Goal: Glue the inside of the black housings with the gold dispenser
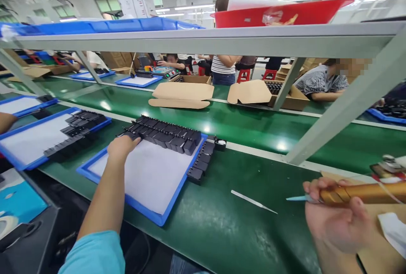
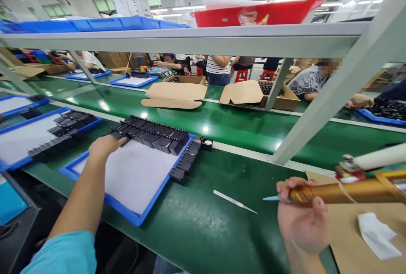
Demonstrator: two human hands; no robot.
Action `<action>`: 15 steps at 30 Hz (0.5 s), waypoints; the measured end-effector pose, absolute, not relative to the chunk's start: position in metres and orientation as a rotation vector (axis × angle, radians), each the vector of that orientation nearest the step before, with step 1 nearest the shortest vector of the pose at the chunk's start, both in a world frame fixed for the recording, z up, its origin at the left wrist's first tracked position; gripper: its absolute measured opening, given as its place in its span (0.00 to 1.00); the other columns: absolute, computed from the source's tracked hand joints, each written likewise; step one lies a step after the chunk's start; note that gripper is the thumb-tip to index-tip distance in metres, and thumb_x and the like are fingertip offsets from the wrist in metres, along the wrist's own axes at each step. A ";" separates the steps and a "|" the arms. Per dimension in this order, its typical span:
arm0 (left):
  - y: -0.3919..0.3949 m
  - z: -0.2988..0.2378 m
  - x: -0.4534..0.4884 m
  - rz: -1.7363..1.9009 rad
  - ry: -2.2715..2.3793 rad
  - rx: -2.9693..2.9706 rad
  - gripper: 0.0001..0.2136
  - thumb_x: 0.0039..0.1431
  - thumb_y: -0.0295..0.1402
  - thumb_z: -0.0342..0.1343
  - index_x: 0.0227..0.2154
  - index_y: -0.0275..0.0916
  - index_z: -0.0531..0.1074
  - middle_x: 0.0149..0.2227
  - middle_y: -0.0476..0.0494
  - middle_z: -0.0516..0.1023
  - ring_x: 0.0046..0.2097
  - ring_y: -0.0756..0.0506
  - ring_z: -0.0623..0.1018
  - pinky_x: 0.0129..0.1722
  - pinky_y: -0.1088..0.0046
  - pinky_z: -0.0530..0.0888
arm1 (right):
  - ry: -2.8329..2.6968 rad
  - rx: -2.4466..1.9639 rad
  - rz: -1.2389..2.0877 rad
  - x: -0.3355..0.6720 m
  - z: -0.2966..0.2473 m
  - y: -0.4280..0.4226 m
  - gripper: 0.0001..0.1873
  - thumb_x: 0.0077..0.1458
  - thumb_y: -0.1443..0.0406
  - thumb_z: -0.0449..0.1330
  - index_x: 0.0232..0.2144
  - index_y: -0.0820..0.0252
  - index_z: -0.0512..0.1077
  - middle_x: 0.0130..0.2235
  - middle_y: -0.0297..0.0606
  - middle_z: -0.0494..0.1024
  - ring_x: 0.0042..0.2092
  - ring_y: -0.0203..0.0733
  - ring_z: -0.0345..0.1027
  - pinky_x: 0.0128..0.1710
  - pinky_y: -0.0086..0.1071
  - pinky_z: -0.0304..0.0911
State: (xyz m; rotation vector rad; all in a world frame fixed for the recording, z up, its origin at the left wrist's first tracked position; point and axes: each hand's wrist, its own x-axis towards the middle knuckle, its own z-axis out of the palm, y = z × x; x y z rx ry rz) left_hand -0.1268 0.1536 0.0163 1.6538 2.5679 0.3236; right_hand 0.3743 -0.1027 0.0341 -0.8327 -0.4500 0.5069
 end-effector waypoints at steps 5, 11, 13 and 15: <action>0.130 0.048 0.026 0.523 1.602 2.574 0.27 0.53 0.54 0.56 0.51 0.43 0.71 0.52 0.40 0.75 0.55 0.33 0.73 0.55 0.58 0.68 | -0.510 -0.731 0.558 0.381 0.021 -0.104 0.12 0.44 0.56 0.60 0.33 0.53 0.71 0.28 0.33 0.72 0.23 0.37 0.58 0.30 0.38 0.53; 0.151 0.030 0.180 0.021 1.103 2.820 0.29 0.38 0.41 0.70 0.47 0.43 0.75 0.52 0.35 0.76 0.63 0.29 0.62 0.64 0.45 0.49 | -0.560 -0.670 0.588 0.381 0.019 -0.101 0.13 0.46 0.56 0.61 0.34 0.53 0.68 0.29 0.31 0.73 0.23 0.35 0.62 0.28 0.34 0.57; 0.160 0.027 0.200 -0.069 1.127 2.793 0.20 0.36 0.39 0.70 0.36 0.42 0.78 0.40 0.35 0.81 0.56 0.28 0.70 0.61 0.41 0.51 | -0.570 -0.663 0.598 0.380 0.020 -0.100 0.13 0.47 0.56 0.61 0.35 0.54 0.67 0.29 0.31 0.73 0.23 0.34 0.62 0.28 0.33 0.58; 0.158 0.032 0.207 -0.102 1.105 2.816 0.12 0.35 0.33 0.70 0.28 0.40 0.78 0.33 0.35 0.80 0.50 0.28 0.73 0.60 0.40 0.52 | -0.579 -0.657 0.611 0.380 0.021 -0.101 0.12 0.48 0.57 0.61 0.35 0.54 0.67 0.29 0.30 0.74 0.23 0.34 0.62 0.28 0.33 0.58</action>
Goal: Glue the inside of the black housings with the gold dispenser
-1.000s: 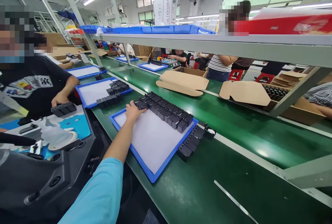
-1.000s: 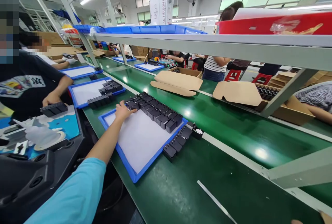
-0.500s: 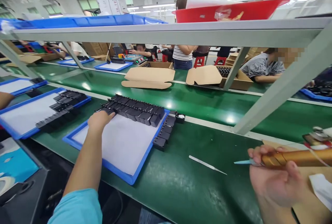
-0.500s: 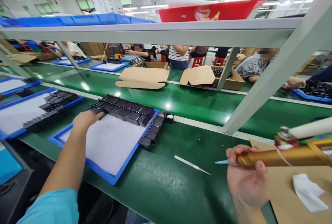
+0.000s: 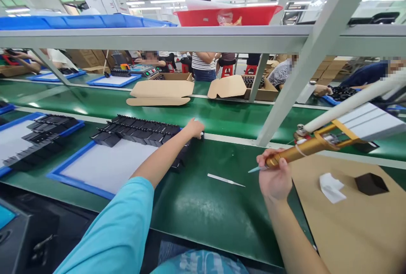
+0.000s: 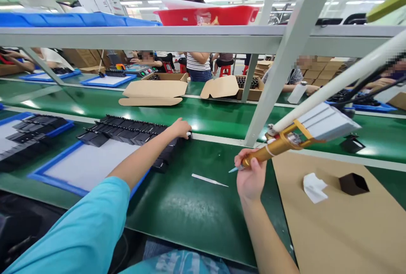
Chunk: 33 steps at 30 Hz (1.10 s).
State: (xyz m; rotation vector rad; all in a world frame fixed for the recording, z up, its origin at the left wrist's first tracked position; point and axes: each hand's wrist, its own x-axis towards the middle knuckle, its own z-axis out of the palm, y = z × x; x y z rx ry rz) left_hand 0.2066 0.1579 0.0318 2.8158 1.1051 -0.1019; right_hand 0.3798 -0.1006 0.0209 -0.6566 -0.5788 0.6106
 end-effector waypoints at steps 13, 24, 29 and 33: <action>-0.050 0.027 0.171 -0.032 0.022 2.740 0.22 0.46 0.17 0.51 0.39 0.47 0.79 0.41 0.42 0.78 0.58 0.37 0.69 0.68 0.52 0.50 | -0.637 -0.584 0.654 0.371 0.027 -0.105 0.08 0.51 0.59 0.59 0.36 0.53 0.67 0.30 0.29 0.73 0.24 0.32 0.64 0.26 0.31 0.58; -0.065 -0.021 0.148 0.210 0.537 2.279 0.62 0.41 0.50 0.70 0.69 0.46 0.31 0.71 0.35 0.40 0.70 0.31 0.50 0.66 0.49 0.55 | -0.676 -0.556 0.664 0.368 0.026 -0.107 0.08 0.52 0.60 0.59 0.36 0.54 0.68 0.29 0.29 0.74 0.23 0.32 0.64 0.27 0.31 0.58; -0.077 -0.036 0.161 0.309 0.541 2.200 0.48 0.50 0.43 0.67 0.68 0.50 0.43 0.66 0.41 0.61 0.64 0.38 0.65 0.64 0.57 0.63 | -0.670 -0.554 0.655 0.368 0.027 -0.107 0.08 0.53 0.60 0.59 0.36 0.53 0.68 0.30 0.30 0.74 0.23 0.32 0.64 0.27 0.31 0.58; -0.086 -0.048 0.159 0.473 0.610 2.119 0.40 0.53 0.36 0.65 0.66 0.50 0.50 0.64 0.41 0.63 0.62 0.40 0.68 0.62 0.59 0.67 | -0.675 -0.567 0.667 0.366 0.028 -0.108 0.08 0.53 0.59 0.58 0.36 0.53 0.68 0.30 0.30 0.74 0.23 0.32 0.64 0.27 0.31 0.58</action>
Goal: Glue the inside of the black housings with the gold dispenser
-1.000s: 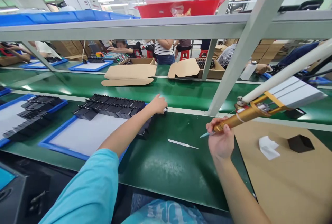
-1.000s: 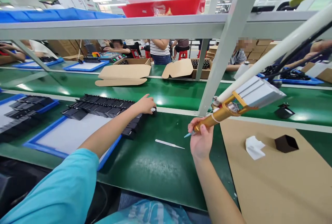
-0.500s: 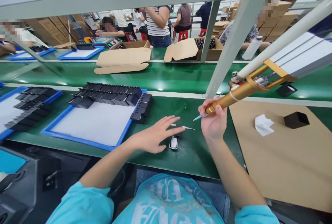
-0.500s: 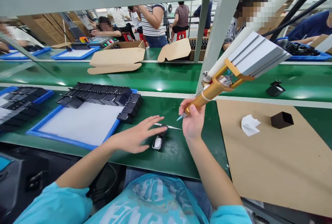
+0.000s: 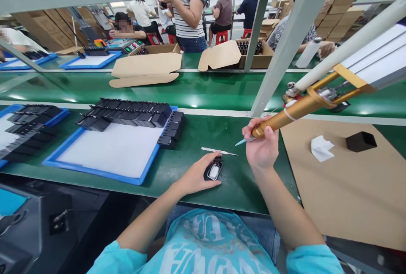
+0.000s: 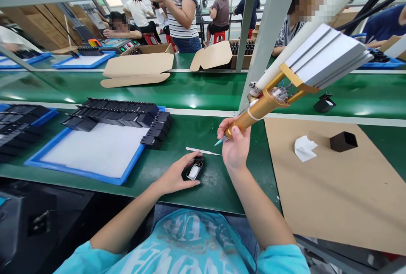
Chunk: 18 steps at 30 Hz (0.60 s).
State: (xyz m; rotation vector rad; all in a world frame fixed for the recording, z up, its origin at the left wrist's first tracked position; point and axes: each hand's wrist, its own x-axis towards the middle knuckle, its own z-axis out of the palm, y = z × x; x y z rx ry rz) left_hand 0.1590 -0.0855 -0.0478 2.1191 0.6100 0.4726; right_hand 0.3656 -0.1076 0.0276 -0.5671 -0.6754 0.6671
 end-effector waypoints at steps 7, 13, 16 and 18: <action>-0.103 -0.061 0.156 0.660 0.788 1.691 0.36 0.56 0.32 0.62 0.65 0.46 0.52 0.62 0.38 0.68 0.62 0.42 0.70 0.60 0.59 0.69 | -0.720 -0.555 0.669 0.354 0.027 -0.114 0.10 0.55 0.59 0.57 0.40 0.49 0.66 0.34 0.30 0.74 0.23 0.31 0.64 0.27 0.33 0.59; -0.103 -0.062 0.151 0.565 1.043 1.912 0.30 0.50 0.30 0.65 0.58 0.41 0.65 0.51 0.38 0.77 0.52 0.39 0.77 0.53 0.58 0.73 | -0.756 -0.538 0.708 0.345 0.032 -0.122 0.16 0.55 0.57 0.56 0.47 0.45 0.64 0.40 0.30 0.72 0.22 0.30 0.65 0.26 0.33 0.60; -0.104 -0.064 0.155 0.612 1.088 2.092 0.18 0.53 0.33 0.64 0.48 0.39 0.72 0.45 0.41 0.79 0.47 0.40 0.78 0.48 0.61 0.75 | -0.777 -0.542 0.742 0.343 0.032 -0.124 0.18 0.55 0.53 0.55 0.47 0.48 0.65 0.37 0.30 0.72 0.22 0.31 0.65 0.25 0.33 0.59; -0.106 -0.061 0.160 0.669 1.102 2.134 0.16 0.56 0.34 0.62 0.48 0.40 0.71 0.45 0.42 0.79 0.45 0.42 0.79 0.45 0.64 0.76 | -0.786 -0.533 0.762 0.342 0.031 -0.124 0.19 0.55 0.51 0.55 0.46 0.49 0.66 0.36 0.30 0.72 0.21 0.31 0.65 0.25 0.33 0.59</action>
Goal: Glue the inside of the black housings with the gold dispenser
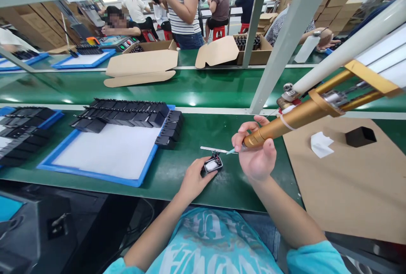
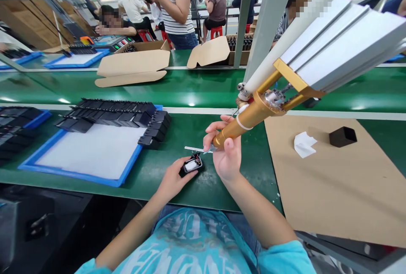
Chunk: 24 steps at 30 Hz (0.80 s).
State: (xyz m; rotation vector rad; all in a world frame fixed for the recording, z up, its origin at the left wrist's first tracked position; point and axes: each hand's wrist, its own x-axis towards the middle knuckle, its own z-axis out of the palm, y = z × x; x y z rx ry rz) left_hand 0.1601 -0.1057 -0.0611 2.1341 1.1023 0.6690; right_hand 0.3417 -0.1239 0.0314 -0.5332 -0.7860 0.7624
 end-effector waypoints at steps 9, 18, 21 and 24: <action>-0.101 -0.029 0.177 0.870 1.050 2.248 0.15 0.55 0.34 0.61 0.46 0.42 0.71 0.41 0.46 0.79 0.33 0.49 0.78 0.31 0.75 0.74 | -0.781 -0.513 0.774 0.339 0.034 -0.126 0.22 0.56 0.47 0.51 0.45 0.52 0.68 0.33 0.31 0.75 0.20 0.32 0.63 0.24 0.33 0.59; -0.102 -0.015 0.178 0.935 1.008 2.240 0.16 0.52 0.32 0.62 0.44 0.42 0.72 0.39 0.46 0.80 0.36 0.47 0.79 0.37 0.72 0.77 | -0.794 -0.506 0.762 0.340 0.033 -0.127 0.17 0.57 0.47 0.51 0.40 0.50 0.67 0.32 0.29 0.75 0.20 0.32 0.64 0.25 0.33 0.59; -0.103 -0.015 0.178 0.901 1.035 2.221 0.16 0.52 0.34 0.62 0.45 0.42 0.72 0.39 0.46 0.80 0.36 0.46 0.79 0.37 0.72 0.77 | -0.796 -0.505 0.758 0.339 0.034 -0.127 0.16 0.57 0.48 0.51 0.39 0.50 0.67 0.32 0.29 0.75 0.20 0.32 0.64 0.25 0.33 0.59; -0.103 -0.017 0.178 0.900 1.034 2.201 0.16 0.52 0.34 0.61 0.45 0.42 0.72 0.40 0.46 0.80 0.36 0.46 0.79 0.37 0.71 0.77 | -0.787 -0.542 0.762 0.339 0.035 -0.127 0.20 0.56 0.46 0.51 0.42 0.50 0.67 0.32 0.30 0.74 0.20 0.32 0.63 0.25 0.34 0.59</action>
